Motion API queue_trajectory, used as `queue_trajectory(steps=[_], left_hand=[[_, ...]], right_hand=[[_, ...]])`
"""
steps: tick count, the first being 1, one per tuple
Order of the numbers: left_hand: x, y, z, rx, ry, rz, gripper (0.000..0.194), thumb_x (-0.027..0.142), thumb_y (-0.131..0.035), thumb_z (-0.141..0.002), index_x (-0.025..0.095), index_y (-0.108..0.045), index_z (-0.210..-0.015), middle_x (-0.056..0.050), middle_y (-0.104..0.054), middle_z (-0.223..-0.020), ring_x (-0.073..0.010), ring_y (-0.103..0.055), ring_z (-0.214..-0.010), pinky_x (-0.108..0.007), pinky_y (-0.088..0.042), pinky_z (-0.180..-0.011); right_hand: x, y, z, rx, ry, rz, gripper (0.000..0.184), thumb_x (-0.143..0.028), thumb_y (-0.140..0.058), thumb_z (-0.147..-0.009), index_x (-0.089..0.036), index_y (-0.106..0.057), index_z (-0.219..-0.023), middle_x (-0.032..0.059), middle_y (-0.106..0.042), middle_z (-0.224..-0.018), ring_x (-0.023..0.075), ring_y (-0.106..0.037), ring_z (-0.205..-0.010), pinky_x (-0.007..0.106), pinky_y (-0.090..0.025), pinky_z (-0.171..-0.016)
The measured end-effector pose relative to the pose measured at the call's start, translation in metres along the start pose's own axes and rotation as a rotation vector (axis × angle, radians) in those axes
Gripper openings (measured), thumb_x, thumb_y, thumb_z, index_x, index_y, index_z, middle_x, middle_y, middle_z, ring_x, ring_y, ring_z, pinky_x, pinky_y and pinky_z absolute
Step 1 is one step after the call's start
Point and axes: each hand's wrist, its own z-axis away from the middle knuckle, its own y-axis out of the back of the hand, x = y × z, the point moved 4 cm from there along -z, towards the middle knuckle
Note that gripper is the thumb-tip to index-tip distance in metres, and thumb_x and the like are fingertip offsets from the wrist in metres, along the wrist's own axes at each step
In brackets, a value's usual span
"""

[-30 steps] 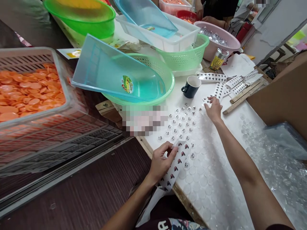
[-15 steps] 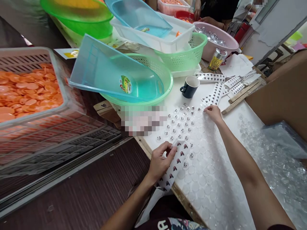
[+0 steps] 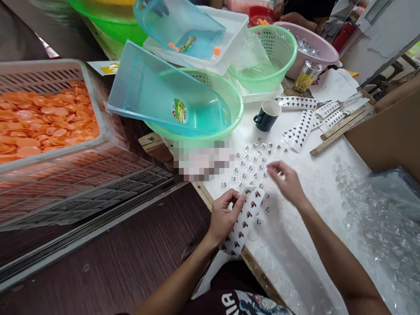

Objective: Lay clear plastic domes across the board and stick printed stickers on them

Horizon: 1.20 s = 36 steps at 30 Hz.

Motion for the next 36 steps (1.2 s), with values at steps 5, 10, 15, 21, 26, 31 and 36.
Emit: queue_trajectory(steps=[5, 10, 15, 21, 26, 31, 36], left_hand=[[0.000, 0.000, 0.001, 0.008, 0.041, 0.027, 0.033, 0.038, -0.062, -0.093, 0.018, -0.054, -0.067, 0.004, -0.047, -0.062, -0.0111, -0.041, -0.059, -0.024, -0.037, -0.060], [0.002, -0.002, 0.000, -0.016, 0.065, 0.080, 0.031, 0.039, -0.064, -0.092, 0.018, -0.061, -0.070, 0.002, -0.055, -0.065, -0.0119, -0.048, -0.062, -0.024, -0.041, -0.062], [0.002, -0.005, -0.003, -0.034, 0.064, 0.103, 0.020, 0.038, -0.066, -0.090, 0.018, -0.070, -0.089, -0.001, -0.068, -0.082, -0.0153, -0.059, -0.075, -0.025, -0.047, -0.071], [0.001, -0.006, -0.003, -0.008, 0.062, 0.026, 0.025, 0.040, -0.065, -0.090, 0.017, -0.067, -0.080, 0.000, -0.063, -0.073, -0.0134, -0.054, -0.068, -0.023, -0.044, -0.066], [0.003, -0.006, -0.002, -0.001, 0.050, -0.011, 0.026, 0.040, -0.064, -0.090, 0.017, -0.066, -0.077, 0.001, -0.060, -0.070, -0.0127, -0.050, -0.065, -0.024, -0.043, -0.064], [0.005, -0.005, -0.002, -0.006, 0.041, -0.038, 0.027, 0.041, -0.063, -0.091, 0.018, -0.065, -0.076, 0.001, -0.059, -0.069, -0.0128, -0.049, -0.065, -0.024, -0.043, -0.064], [0.007, -0.006, -0.003, -0.042, 0.022, -0.064, 0.027, 0.039, -0.061, -0.091, 0.018, -0.062, -0.074, 0.001, -0.058, -0.068, -0.0125, -0.048, -0.064, -0.024, -0.042, -0.063]], right_hand=[[-0.019, -0.027, 0.059, -0.172, -0.030, -0.243, 0.018, -0.041, -0.069, -0.085, -0.023, -0.065, -0.086, -0.0004, -0.066, -0.080, 0.0161, -0.058, -0.074, 0.032, -0.045, -0.076], [-0.016, -0.026, 0.060, -0.200, -0.046, -0.292, 0.023, -0.040, -0.061, -0.091, -0.022, -0.064, -0.076, -0.0007, -0.065, -0.072, 0.0154, -0.057, -0.070, 0.030, -0.044, -0.069], [-0.014, -0.028, 0.066, -0.154, -0.016, -0.229, 0.018, -0.036, -0.059, -0.092, -0.022, -0.064, -0.082, -0.0006, -0.065, -0.074, 0.0155, -0.057, -0.070, 0.030, -0.043, -0.070], [-0.015, -0.025, 0.073, 0.081, 0.147, 0.013, 0.008, -0.031, -0.062, -0.093, -0.026, -0.068, -0.096, -0.0005, -0.064, -0.078, 0.0163, -0.056, -0.069, 0.036, -0.040, -0.080], [-0.020, -0.022, 0.076, 0.116, 0.229, 0.026, 0.008, -0.031, -0.063, -0.092, -0.028, -0.066, -0.086, 0.0003, -0.067, -0.077, 0.0186, -0.057, -0.067, 0.042, -0.040, -0.081], [-0.019, -0.017, 0.065, 0.181, 0.022, -0.236, 0.009, -0.037, -0.064, -0.089, -0.028, -0.063, -0.088, -0.0001, -0.062, -0.076, 0.0190, -0.054, -0.070, 0.039, -0.044, -0.076], [-0.022, -0.036, 0.045, -0.076, -0.045, -0.428, 0.040, -0.032, -0.067, -0.083, -0.027, -0.051, -0.120, -0.0006, -0.068, -0.092, 0.0174, -0.060, -0.083, 0.036, -0.046, -0.084]])
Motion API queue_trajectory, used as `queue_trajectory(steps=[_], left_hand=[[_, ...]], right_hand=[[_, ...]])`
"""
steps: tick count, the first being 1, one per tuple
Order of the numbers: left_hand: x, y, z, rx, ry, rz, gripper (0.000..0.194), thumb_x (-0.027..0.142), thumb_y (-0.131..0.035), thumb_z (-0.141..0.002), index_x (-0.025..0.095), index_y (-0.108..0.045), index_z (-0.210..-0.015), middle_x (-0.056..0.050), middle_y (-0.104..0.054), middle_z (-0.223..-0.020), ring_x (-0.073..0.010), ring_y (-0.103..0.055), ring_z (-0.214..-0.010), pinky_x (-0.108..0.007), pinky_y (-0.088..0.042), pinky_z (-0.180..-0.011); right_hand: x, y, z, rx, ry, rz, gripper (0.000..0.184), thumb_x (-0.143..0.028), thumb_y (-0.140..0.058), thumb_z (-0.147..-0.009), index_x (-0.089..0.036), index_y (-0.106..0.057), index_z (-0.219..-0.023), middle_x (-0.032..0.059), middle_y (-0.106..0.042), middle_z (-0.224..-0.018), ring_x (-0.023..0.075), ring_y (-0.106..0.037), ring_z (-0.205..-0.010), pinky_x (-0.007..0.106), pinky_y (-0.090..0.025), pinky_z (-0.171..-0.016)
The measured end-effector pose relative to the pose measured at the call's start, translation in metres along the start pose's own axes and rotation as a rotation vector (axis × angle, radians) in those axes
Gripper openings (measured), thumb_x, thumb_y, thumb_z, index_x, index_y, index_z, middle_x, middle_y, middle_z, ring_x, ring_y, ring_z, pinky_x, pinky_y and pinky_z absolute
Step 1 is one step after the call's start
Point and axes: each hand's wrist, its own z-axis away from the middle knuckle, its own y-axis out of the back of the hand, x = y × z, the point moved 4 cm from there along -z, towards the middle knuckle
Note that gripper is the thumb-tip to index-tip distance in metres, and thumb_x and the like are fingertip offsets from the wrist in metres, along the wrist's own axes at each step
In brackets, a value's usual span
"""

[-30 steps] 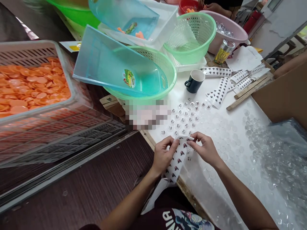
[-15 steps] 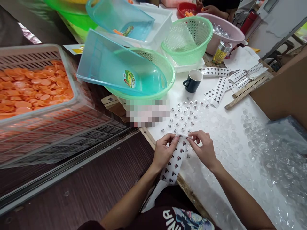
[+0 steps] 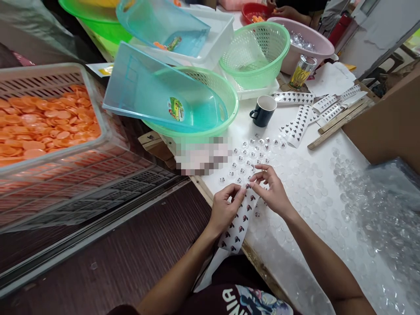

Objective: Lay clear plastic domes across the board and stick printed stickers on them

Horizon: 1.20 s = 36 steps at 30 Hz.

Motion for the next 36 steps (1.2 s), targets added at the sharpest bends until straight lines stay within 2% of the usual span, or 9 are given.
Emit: queue_trajectory(steps=[3, 10, 16, 18, 22, 25, 29, 36], left_hand=[[0.001, 0.000, 0.000, -0.010, -0.005, -0.013, 0.026, 0.037, -0.061, -0.091, 0.017, -0.062, -0.075, 0.001, -0.058, -0.069, -0.0127, -0.049, -0.065, -0.024, -0.042, -0.064], [0.001, -0.001, -0.001, -0.007, -0.012, -0.010, 0.026, 0.035, -0.061, -0.091, 0.017, -0.061, -0.072, 0.001, -0.058, -0.068, -0.0122, -0.048, -0.064, -0.024, -0.041, -0.062], [0.002, -0.001, 0.000, -0.017, -0.006, -0.017, 0.029, 0.038, -0.061, -0.092, 0.018, -0.060, -0.070, 0.001, -0.058, -0.066, -0.0124, -0.048, -0.063, -0.025, -0.041, -0.063], [0.002, 0.000, 0.000, -0.008, -0.007, -0.027, 0.028, 0.037, -0.061, -0.092, 0.018, -0.061, -0.072, 0.001, -0.059, -0.067, -0.0130, -0.050, -0.064, -0.025, -0.042, -0.063], [0.001, 0.000, 0.001, 0.012, -0.017, -0.025, 0.026, 0.036, -0.060, -0.091, 0.017, -0.062, -0.073, 0.000, -0.060, -0.069, -0.0131, -0.051, -0.066, -0.025, -0.042, -0.064], [0.002, 0.000, 0.001, 0.018, -0.019, -0.014, 0.026, 0.036, -0.060, -0.092, 0.018, -0.062, -0.073, 0.000, -0.059, -0.069, -0.0132, -0.050, -0.066, -0.025, -0.042, -0.064], [0.003, 0.001, 0.002, 0.018, -0.013, -0.003, 0.028, 0.038, -0.061, -0.091, 0.018, -0.061, -0.072, 0.000, -0.058, -0.068, -0.0137, -0.049, -0.065, -0.025, -0.042, -0.063], [0.003, 0.002, 0.002, 0.019, -0.008, -0.012, 0.028, 0.038, -0.061, -0.090, 0.018, -0.060, -0.071, 0.000, -0.057, -0.068, -0.0140, -0.051, -0.066, -0.025, -0.042, -0.063]], right_hand=[[0.001, -0.005, -0.005, -0.040, -0.008, -0.021, 0.043, -0.030, -0.067, -0.081, -0.026, -0.048, -0.120, -0.0012, -0.068, -0.092, 0.0169, -0.061, -0.082, 0.036, -0.045, -0.087], [-0.009, -0.003, 0.003, 0.035, 0.087, 0.081, 0.035, -0.025, -0.066, -0.082, -0.028, -0.051, -0.113, -0.0018, -0.067, -0.087, 0.0181, -0.060, -0.079, 0.042, -0.044, -0.091], [-0.017, 0.009, 0.002, 0.105, 0.143, -0.032, 0.035, -0.025, -0.066, -0.084, -0.032, -0.046, -0.112, -0.0049, -0.063, -0.082, 0.0197, -0.061, -0.080, 0.042, -0.049, -0.090], [-0.015, 0.025, -0.008, 0.163, 0.153, -0.085, 0.036, -0.027, -0.067, -0.085, -0.030, -0.044, -0.112, -0.0046, -0.062, -0.082, 0.0188, -0.062, -0.083, 0.041, -0.050, -0.091], [0.005, 0.072, -0.046, 0.397, 0.151, -0.089, 0.043, -0.031, -0.069, -0.079, -0.027, -0.040, -0.111, -0.0044, -0.062, -0.082, 0.0162, -0.063, -0.083, 0.037, -0.051, -0.088], [0.031, 0.095, -0.078, 0.439, 0.049, -0.016, 0.047, -0.030, -0.068, -0.073, -0.025, -0.040, -0.111, -0.0047, -0.062, -0.080, 0.0158, -0.064, -0.080, 0.035, -0.051, -0.084], [0.053, 0.101, -0.107, 0.403, -0.044, 0.078, 0.050, -0.027, -0.066, -0.069, -0.024, -0.039, -0.111, -0.0046, -0.064, -0.078, 0.0166, -0.064, -0.078, 0.035, -0.050, -0.083], [0.060, 0.090, -0.125, 0.356, -0.048, 0.337, 0.042, -0.022, -0.057, -0.074, -0.023, -0.042, -0.113, -0.0034, -0.062, -0.078, 0.0176, -0.061, -0.075, 0.034, -0.048, -0.078]])
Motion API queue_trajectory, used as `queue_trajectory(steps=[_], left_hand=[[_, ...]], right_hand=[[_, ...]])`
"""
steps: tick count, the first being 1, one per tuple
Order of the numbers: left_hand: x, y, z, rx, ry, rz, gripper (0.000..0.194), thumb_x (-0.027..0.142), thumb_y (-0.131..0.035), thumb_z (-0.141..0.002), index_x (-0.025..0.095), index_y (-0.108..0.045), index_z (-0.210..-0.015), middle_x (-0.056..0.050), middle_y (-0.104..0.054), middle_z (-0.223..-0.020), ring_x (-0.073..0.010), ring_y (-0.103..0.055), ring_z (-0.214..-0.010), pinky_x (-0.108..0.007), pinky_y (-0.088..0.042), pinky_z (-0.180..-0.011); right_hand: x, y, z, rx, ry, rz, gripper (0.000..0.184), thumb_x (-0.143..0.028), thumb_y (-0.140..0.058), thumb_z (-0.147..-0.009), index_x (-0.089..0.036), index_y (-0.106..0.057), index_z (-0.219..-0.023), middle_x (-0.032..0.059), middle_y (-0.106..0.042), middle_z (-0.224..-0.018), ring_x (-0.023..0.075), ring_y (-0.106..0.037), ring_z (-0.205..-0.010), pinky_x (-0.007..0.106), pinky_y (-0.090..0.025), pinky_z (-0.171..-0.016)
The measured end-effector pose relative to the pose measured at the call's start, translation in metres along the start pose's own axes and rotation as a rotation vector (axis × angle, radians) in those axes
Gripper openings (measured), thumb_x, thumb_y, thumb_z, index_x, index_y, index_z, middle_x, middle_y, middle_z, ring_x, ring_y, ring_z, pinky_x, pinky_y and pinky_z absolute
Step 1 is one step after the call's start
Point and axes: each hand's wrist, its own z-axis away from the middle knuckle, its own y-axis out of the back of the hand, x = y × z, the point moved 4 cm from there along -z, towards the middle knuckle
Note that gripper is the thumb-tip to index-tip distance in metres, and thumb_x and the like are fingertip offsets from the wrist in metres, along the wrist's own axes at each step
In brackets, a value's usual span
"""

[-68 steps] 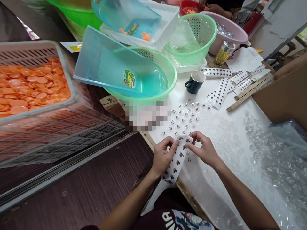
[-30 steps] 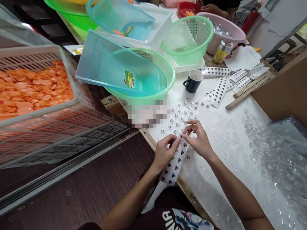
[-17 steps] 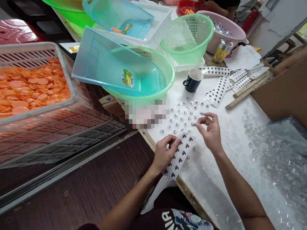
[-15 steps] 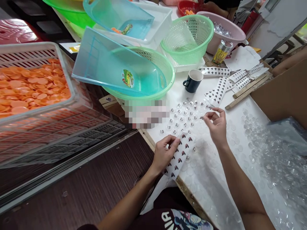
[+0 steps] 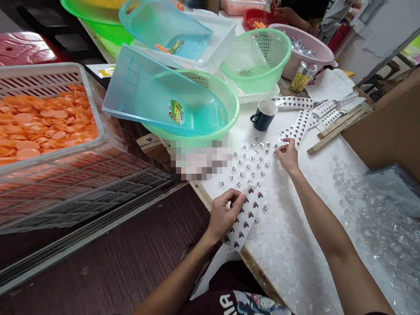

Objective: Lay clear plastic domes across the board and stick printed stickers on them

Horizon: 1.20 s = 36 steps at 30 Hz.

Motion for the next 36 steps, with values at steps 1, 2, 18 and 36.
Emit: queue_trajectory(steps=[1, 2, 18, 36], left_hand=[[0.000, 0.000, 0.000, -0.002, -0.002, -0.001, 0.028, 0.038, -0.061, -0.090, 0.018, -0.060, -0.071, 0.000, -0.057, -0.068, -0.0139, -0.051, -0.066, -0.025, -0.042, -0.063], [0.000, 0.000, 0.000, -0.003, -0.003, -0.002, 0.028, 0.037, -0.061, -0.090, 0.018, -0.060, -0.071, 0.000, -0.057, -0.067, -0.0139, -0.051, -0.066, -0.025, -0.043, -0.063], [-0.001, 0.000, -0.002, -0.015, -0.024, 0.007, 0.025, 0.032, -0.060, -0.090, 0.018, -0.058, -0.069, 0.001, -0.056, -0.066, -0.0129, -0.050, -0.063, -0.025, -0.041, -0.063], [-0.003, 0.000, -0.001, -0.004, -0.038, 0.015, 0.025, 0.031, -0.060, -0.091, 0.017, -0.059, -0.071, 0.002, -0.055, -0.066, -0.0120, -0.048, -0.063, -0.024, -0.039, -0.062]], right_hand=[[0.000, -0.003, -0.001, -0.011, 0.018, 0.048, 0.042, -0.020, -0.056, -0.074, -0.022, -0.043, -0.114, -0.0035, -0.061, -0.077, 0.0178, -0.061, -0.075, 0.034, -0.048, -0.080], [-0.001, -0.005, -0.001, -0.022, 0.039, 0.099, 0.042, -0.019, -0.055, -0.075, -0.022, -0.044, -0.115, -0.0034, -0.060, -0.077, 0.0180, -0.060, -0.076, 0.035, -0.048, -0.082], [0.015, 0.035, -0.001, 0.017, -0.107, 0.011, 0.020, -0.039, -0.065, -0.076, -0.019, -0.063, -0.079, 0.0038, -0.066, -0.080, 0.0169, -0.057, -0.072, 0.032, -0.046, -0.074], [-0.009, 0.028, 0.012, 0.079, -0.055, 0.335, 0.023, -0.023, -0.065, -0.080, -0.019, -0.057, -0.101, -0.0013, -0.060, -0.073, 0.0199, -0.056, -0.075, 0.044, -0.037, -0.094]])
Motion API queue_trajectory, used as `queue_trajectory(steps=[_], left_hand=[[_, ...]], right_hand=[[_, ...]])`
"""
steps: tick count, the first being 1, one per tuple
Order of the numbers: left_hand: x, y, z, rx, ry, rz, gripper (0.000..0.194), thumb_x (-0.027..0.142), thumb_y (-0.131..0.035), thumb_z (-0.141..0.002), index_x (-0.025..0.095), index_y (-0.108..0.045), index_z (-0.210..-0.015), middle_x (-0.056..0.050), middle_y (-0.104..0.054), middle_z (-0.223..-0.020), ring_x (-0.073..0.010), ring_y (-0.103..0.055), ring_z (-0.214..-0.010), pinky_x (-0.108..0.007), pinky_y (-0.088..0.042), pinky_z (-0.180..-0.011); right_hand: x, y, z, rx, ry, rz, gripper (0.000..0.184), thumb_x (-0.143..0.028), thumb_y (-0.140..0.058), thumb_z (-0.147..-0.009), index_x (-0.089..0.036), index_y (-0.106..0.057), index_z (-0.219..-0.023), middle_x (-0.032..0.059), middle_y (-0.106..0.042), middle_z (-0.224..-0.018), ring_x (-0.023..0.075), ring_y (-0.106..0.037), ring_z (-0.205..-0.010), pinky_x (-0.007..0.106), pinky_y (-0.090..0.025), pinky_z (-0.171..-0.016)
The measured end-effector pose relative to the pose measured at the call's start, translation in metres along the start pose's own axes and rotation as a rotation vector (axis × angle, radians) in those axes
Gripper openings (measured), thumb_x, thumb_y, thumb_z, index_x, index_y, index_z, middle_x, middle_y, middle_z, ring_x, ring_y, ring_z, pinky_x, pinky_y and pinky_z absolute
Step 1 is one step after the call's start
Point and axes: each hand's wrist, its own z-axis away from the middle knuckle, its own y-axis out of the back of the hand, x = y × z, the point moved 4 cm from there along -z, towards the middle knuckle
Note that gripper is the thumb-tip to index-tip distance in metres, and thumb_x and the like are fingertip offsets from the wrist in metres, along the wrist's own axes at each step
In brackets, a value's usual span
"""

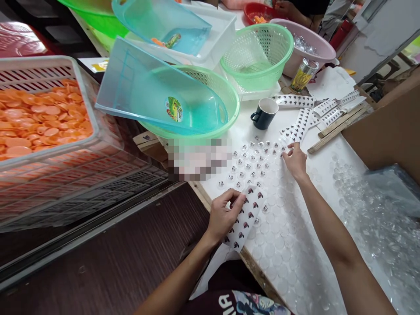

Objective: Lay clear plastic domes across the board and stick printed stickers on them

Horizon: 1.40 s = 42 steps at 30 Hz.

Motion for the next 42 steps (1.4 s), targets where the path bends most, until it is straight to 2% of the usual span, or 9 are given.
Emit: queue_trajectory(steps=[4, 7, 9, 17, 24, 27, 33, 39, 42], left_hand=[[-0.001, 0.001, 0.001, 0.036, 0.001, 0.007, 0.023, 0.031, -0.061, -0.091, 0.017, -0.061, -0.072, 0.002, -0.056, -0.066, -0.0120, -0.049, -0.063, -0.024, -0.040, -0.062], [-0.002, 0.002, 0.002, 0.061, 0.012, 0.021, 0.023, 0.032, -0.061, -0.091, 0.017, -0.062, -0.073, 0.002, -0.056, -0.065, -0.0118, -0.049, -0.062, -0.024, -0.040, -0.062], [-0.002, 0.002, 0.002, 0.065, 0.019, 0.031, 0.025, 0.033, -0.061, -0.091, 0.018, -0.061, -0.072, 0.002, -0.056, -0.064, -0.0116, -0.048, -0.060, -0.024, -0.041, -0.061], [-0.005, -0.002, 0.001, -0.013, 0.076, 0.086, 0.019, 0.036, -0.066, -0.089, 0.017, -0.068, -0.090, -0.002, -0.067, -0.081, -0.0157, -0.058, -0.075, -0.026, -0.047, -0.070], [-0.003, -0.002, 0.001, 0.014, 0.090, 0.065, 0.027, 0.037, -0.064, -0.090, 0.018, -0.062, -0.071, 0.002, -0.058, -0.067, -0.0124, -0.050, -0.064, -0.024, -0.042, -0.063], [-0.003, -0.002, 0.001, 0.016, 0.096, 0.051, 0.029, 0.038, -0.063, -0.090, 0.017, -0.061, -0.070, 0.002, -0.058, -0.066, -0.0120, -0.049, -0.063, -0.024, -0.042, -0.062], [-0.003, -0.002, 0.001, 0.012, 0.096, 0.044, 0.030, 0.041, -0.063, -0.090, 0.018, -0.063, -0.070, 0.002, -0.060, -0.065, -0.0117, -0.049, -0.061, -0.023, -0.042, -0.061], [-0.006, -0.002, 0.001, 0.001, 0.058, 0.039, 0.034, 0.042, -0.064, -0.090, 0.017, -0.062, -0.068, 0.002, -0.059, -0.063, -0.0115, -0.048, -0.060, -0.023, -0.042, -0.059], [-0.006, -0.002, 0.001, -0.007, 0.045, 0.037, 0.035, 0.042, -0.063, -0.091, 0.017, -0.062, -0.067, 0.002, -0.059, -0.062, -0.0116, -0.049, -0.060, -0.023, -0.043, -0.059]], right_hand=[[-0.025, 0.012, 0.049, -0.066, 0.103, -0.190, 0.026, -0.046, -0.054, -0.093, -0.020, -0.061, -0.096, 0.0039, -0.065, -0.087, 0.0177, -0.057, -0.076, 0.035, -0.044, -0.079], [-0.046, 0.008, 0.105, -0.437, 0.201, -0.381, 0.028, -0.047, -0.065, -0.088, -0.022, -0.065, -0.101, 0.0033, -0.068, -0.095, 0.0174, -0.060, -0.083, 0.032, -0.045, -0.078], [-0.053, 0.007, 0.132, -0.537, 0.183, -0.417, 0.025, -0.042, -0.072, -0.082, -0.023, -0.066, -0.098, 0.0013, -0.068, -0.092, 0.0163, -0.059, -0.080, 0.030, -0.045, -0.076], [-0.049, -0.003, 0.156, -0.643, 0.084, -0.478, 0.023, -0.040, -0.061, -0.090, -0.020, -0.067, -0.079, -0.0002, -0.063, -0.074, 0.0150, -0.055, -0.071, 0.028, -0.043, -0.067], [-0.048, 0.000, 0.165, -0.391, 0.195, -0.382, 0.014, -0.032, -0.066, -0.088, -0.023, -0.068, -0.099, -0.0016, -0.063, -0.077, 0.0151, -0.055, -0.069, 0.032, -0.043, -0.074], [-0.052, 0.006, 0.169, -0.305, 0.287, -0.298, 0.006, -0.028, -0.065, -0.089, -0.024, -0.069, -0.090, -0.0016, -0.064, -0.077, 0.0143, -0.053, -0.067, 0.035, -0.041, -0.079], [-0.054, 0.011, 0.168, -0.275, 0.169, -0.488, 0.012, -0.035, -0.065, -0.088, -0.024, -0.064, -0.083, -0.0014, -0.060, -0.074, 0.0153, -0.052, -0.068, 0.033, -0.042, -0.072], [-0.065, -0.006, 0.162, -0.367, 0.119, -0.614, 0.037, -0.034, -0.067, -0.084, -0.026, -0.053, -0.118, -0.0002, -0.066, -0.090, 0.0177, -0.061, -0.082, 0.034, -0.048, -0.080], [-0.070, -0.011, 0.161, -0.371, 0.139, -0.604, 0.036, -0.032, -0.065, -0.085, -0.026, -0.050, -0.118, -0.0012, -0.067, -0.087, 0.0182, -0.062, -0.083, 0.037, -0.047, -0.086]])
